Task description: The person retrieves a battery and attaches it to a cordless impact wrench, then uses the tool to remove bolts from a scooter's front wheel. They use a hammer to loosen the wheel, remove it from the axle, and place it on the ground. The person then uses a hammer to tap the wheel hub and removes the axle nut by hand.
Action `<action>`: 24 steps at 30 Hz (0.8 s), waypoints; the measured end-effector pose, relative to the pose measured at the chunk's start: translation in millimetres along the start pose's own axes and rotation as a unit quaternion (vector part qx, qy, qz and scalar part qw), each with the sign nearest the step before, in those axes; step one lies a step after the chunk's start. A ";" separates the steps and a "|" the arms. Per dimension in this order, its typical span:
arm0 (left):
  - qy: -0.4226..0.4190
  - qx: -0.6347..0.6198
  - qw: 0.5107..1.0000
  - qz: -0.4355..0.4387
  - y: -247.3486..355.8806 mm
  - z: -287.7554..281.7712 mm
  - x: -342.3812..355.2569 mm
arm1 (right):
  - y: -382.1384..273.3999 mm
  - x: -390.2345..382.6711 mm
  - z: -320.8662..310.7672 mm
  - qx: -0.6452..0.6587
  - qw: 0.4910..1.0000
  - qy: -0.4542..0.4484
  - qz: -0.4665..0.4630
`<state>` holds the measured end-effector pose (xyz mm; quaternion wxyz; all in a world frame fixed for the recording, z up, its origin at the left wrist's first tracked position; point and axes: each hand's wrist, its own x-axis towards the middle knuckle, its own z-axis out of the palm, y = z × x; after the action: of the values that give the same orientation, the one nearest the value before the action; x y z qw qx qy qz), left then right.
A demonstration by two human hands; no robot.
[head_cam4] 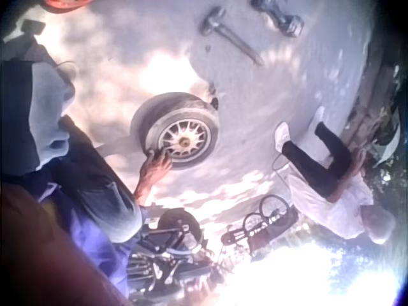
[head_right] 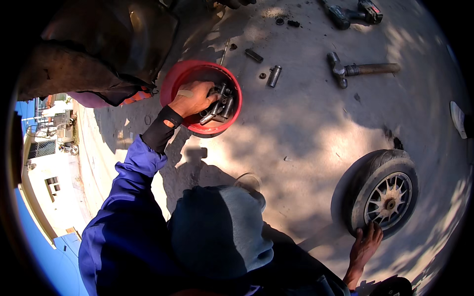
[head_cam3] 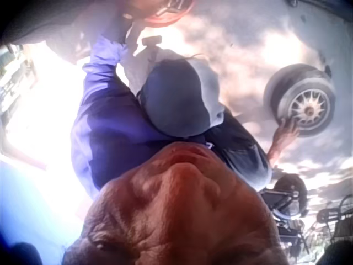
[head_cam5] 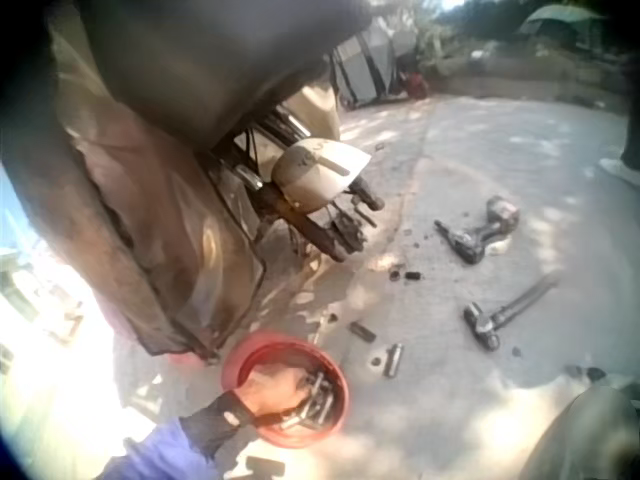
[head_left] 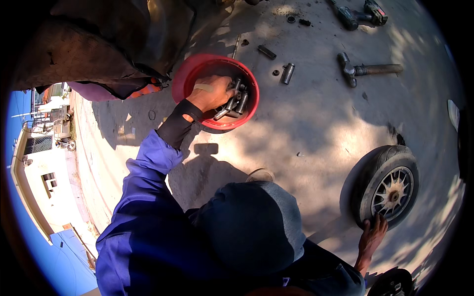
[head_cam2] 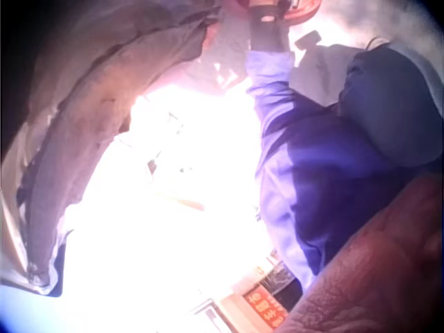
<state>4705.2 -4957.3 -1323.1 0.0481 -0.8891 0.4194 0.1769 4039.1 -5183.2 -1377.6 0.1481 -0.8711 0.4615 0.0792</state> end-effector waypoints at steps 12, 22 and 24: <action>0.000 0.063 0.996 -0.060 -57.6 -7.6 190.5 | -11.4 5.2 -6.8 0.028 0.996 -0.024 0.076; -0.275 0.319 0.904 0.076 -100.7 108.1 269.9 | -3.1 2.7 -12.9 0.065 0.993 0.014 0.101; -0.185 0.207 0.960 -0.036 -93.3 70.4 267.5 | -0.6 2.1 -4.2 0.071 0.993 0.036 0.092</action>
<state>4913.7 -5075.7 -1489.5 0.3138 -0.8261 0.3983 0.2458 4040.7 -5185.9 -1374.1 0.1853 -0.8146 0.5489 0.0284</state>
